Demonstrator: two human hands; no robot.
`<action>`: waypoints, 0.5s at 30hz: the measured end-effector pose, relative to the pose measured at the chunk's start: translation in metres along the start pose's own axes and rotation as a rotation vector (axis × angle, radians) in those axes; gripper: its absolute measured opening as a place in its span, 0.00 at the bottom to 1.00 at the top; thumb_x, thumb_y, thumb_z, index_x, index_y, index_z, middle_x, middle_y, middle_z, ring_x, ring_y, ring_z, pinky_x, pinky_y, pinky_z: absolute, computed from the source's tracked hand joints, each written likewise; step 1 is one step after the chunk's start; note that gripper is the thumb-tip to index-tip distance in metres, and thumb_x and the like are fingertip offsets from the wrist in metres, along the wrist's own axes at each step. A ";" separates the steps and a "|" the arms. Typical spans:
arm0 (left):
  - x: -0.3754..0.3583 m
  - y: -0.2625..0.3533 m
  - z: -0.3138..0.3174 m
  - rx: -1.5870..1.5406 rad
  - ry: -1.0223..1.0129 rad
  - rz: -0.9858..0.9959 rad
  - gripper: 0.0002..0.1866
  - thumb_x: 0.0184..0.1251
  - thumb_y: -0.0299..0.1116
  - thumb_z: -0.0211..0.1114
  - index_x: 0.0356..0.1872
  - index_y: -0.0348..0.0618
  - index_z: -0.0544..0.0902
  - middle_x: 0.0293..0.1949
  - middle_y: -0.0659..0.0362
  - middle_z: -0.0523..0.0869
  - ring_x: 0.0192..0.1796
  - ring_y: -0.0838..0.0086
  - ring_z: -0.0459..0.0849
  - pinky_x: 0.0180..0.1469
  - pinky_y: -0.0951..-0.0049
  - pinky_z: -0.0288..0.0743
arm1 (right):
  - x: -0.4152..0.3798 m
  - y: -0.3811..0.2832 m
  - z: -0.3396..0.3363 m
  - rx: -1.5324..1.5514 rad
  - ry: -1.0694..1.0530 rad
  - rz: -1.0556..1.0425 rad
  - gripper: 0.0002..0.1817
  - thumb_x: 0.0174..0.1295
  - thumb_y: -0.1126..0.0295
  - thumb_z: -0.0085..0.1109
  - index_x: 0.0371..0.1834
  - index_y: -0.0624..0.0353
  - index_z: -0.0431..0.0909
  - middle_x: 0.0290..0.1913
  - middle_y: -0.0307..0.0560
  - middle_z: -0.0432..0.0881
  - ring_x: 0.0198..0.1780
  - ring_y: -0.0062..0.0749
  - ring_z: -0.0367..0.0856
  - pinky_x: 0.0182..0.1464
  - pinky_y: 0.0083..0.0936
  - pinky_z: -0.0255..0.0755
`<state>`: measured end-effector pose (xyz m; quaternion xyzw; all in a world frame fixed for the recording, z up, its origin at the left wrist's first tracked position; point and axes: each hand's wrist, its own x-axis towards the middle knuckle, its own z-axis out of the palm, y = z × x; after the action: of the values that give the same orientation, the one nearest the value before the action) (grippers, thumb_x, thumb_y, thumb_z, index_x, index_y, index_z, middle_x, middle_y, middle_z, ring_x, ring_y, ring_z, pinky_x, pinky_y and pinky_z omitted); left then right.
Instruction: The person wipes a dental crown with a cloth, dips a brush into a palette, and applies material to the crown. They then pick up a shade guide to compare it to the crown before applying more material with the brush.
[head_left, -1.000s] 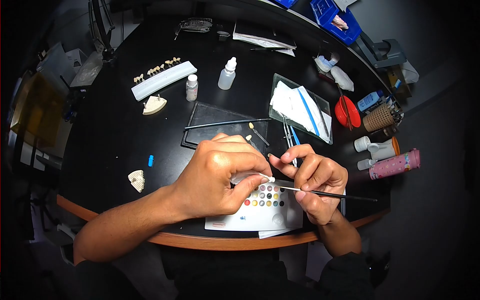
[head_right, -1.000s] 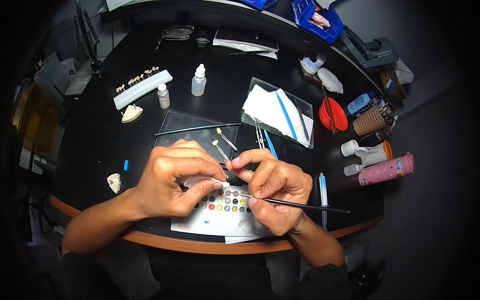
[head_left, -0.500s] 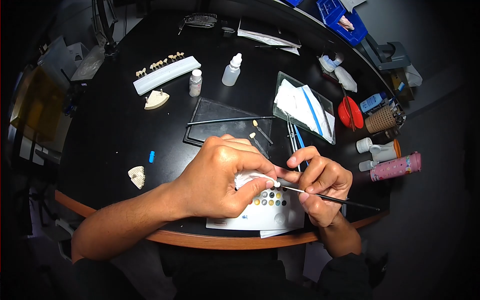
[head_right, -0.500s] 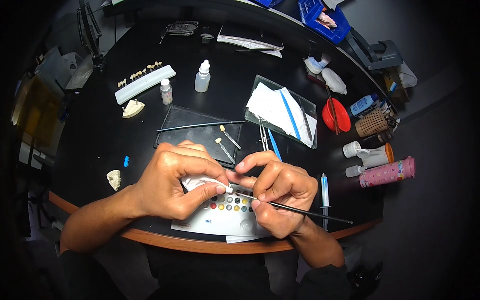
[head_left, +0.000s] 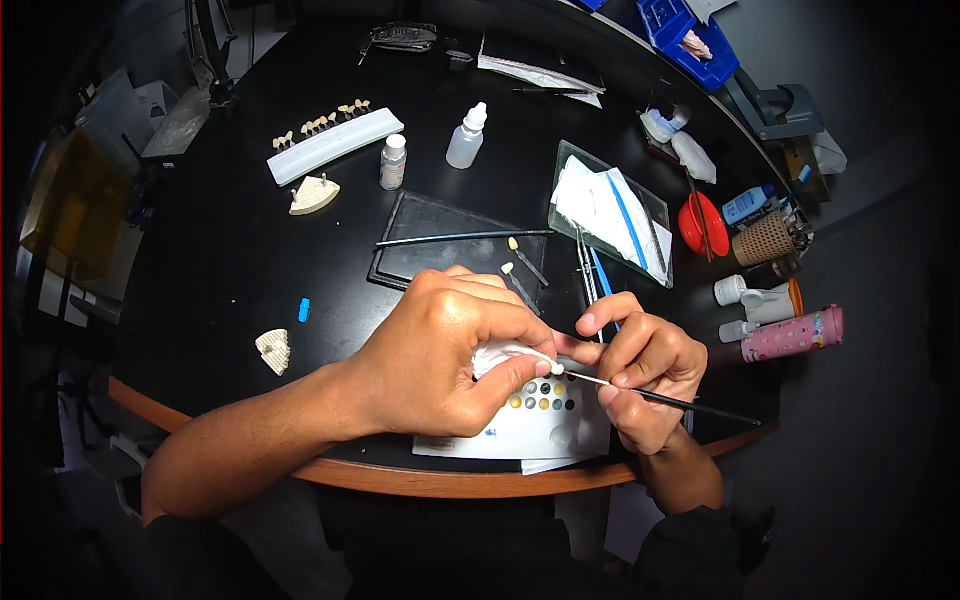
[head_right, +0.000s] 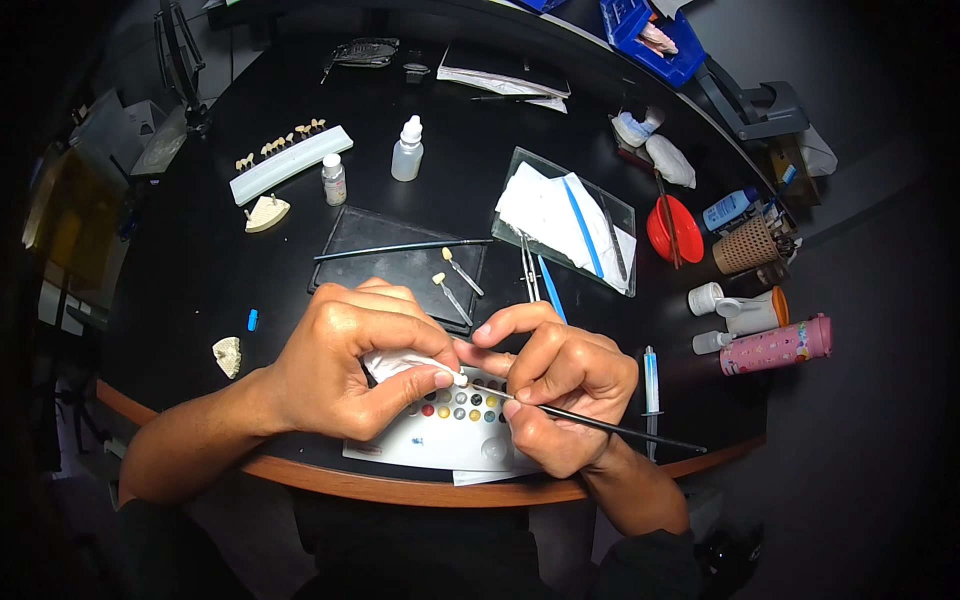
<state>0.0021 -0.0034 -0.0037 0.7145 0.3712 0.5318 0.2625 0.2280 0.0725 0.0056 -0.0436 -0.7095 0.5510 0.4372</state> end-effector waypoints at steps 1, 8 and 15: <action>0.000 0.000 0.000 -0.004 0.001 0.000 0.05 0.59 0.25 0.76 0.36 0.36 0.93 0.31 0.53 0.93 0.33 0.69 0.92 0.43 0.71 0.75 | 0.000 0.000 0.000 0.005 0.006 0.003 0.08 0.51 0.87 0.59 0.22 0.64 0.73 0.27 0.52 0.81 0.56 0.53 0.85 0.56 0.57 0.90; 0.000 0.000 0.000 -0.012 0.002 0.000 0.05 0.59 0.25 0.76 0.36 0.37 0.93 0.31 0.53 0.94 0.33 0.69 0.92 0.43 0.71 0.76 | -0.001 -0.001 0.000 -0.005 0.005 0.006 0.08 0.52 0.87 0.60 0.23 0.64 0.73 0.27 0.52 0.81 0.56 0.53 0.85 0.56 0.57 0.90; 0.000 0.000 0.000 -0.015 -0.003 0.003 0.05 0.59 0.25 0.76 0.36 0.37 0.93 0.31 0.53 0.94 0.34 0.69 0.92 0.43 0.71 0.76 | -0.001 0.000 -0.001 -0.005 -0.007 0.005 0.07 0.53 0.86 0.60 0.24 0.64 0.73 0.27 0.52 0.81 0.57 0.53 0.84 0.56 0.58 0.90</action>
<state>0.0023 -0.0033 -0.0032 0.7139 0.3656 0.5340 0.2674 0.2298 0.0726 0.0052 -0.0447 -0.7123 0.5504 0.4333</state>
